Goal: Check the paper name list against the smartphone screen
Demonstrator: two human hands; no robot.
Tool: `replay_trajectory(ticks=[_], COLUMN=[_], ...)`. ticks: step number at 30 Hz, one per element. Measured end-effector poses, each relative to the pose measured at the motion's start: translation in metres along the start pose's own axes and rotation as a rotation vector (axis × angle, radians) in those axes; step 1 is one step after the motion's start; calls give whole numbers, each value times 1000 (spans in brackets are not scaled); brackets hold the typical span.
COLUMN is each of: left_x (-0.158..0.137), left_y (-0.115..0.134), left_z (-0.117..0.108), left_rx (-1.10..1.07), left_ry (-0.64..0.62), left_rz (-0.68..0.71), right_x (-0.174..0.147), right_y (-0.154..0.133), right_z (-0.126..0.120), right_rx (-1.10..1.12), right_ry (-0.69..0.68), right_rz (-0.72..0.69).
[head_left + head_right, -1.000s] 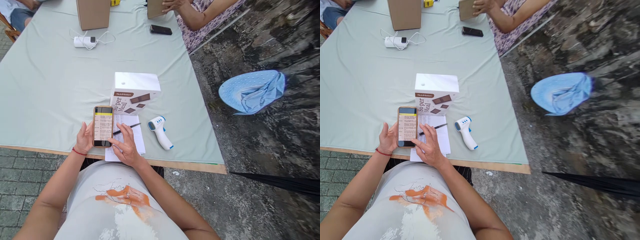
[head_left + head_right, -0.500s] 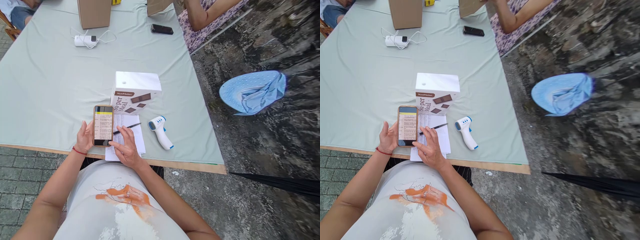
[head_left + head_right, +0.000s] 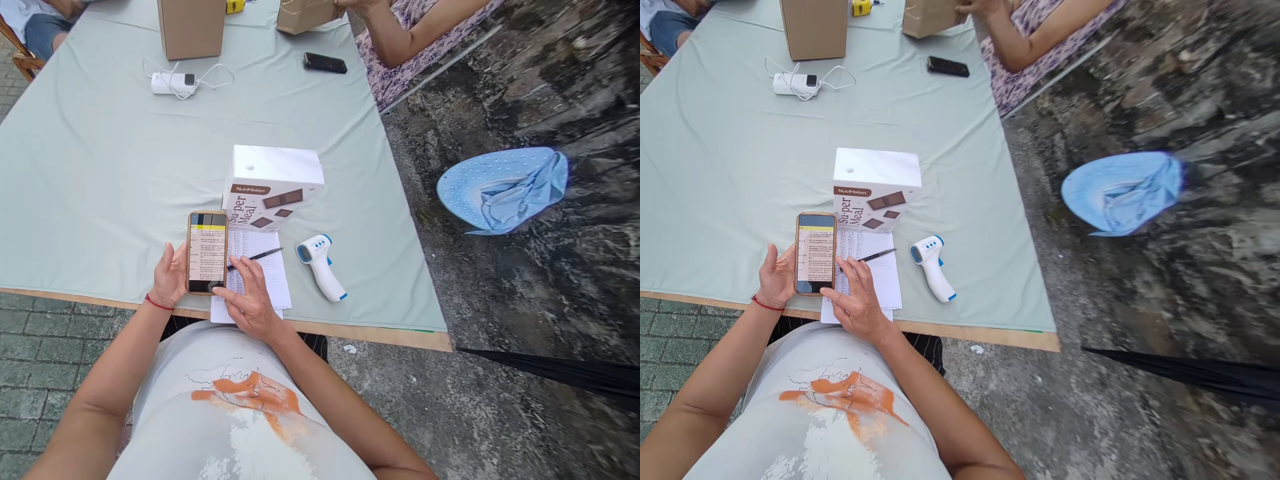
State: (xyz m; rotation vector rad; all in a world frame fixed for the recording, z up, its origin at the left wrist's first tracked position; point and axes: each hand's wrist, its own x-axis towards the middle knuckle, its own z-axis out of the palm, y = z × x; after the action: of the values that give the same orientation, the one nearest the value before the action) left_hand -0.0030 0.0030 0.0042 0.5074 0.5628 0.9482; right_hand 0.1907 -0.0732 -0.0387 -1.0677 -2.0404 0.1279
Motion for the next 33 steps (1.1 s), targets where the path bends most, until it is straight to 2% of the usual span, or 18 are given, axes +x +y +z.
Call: replay_trajectory(ticks=[7,19,29,33], left_x=[0,-1,0,-1], left_y=[0,1,1,0], left_z=[-1,1,2,1], left_rx=[33,23,5,-4], left_ry=[-26,-1,22,19], left_rz=[2,-6,-2,-4], right_x=[-1,-1,-5,-3], right_y=[-1,-1,1,0], right_z=[1,-2,-1,-1], right_rx=[-5,-1,-24,-31], right_ry=[-7,-3,-83,-65], right_rz=[21,-4,44,28])
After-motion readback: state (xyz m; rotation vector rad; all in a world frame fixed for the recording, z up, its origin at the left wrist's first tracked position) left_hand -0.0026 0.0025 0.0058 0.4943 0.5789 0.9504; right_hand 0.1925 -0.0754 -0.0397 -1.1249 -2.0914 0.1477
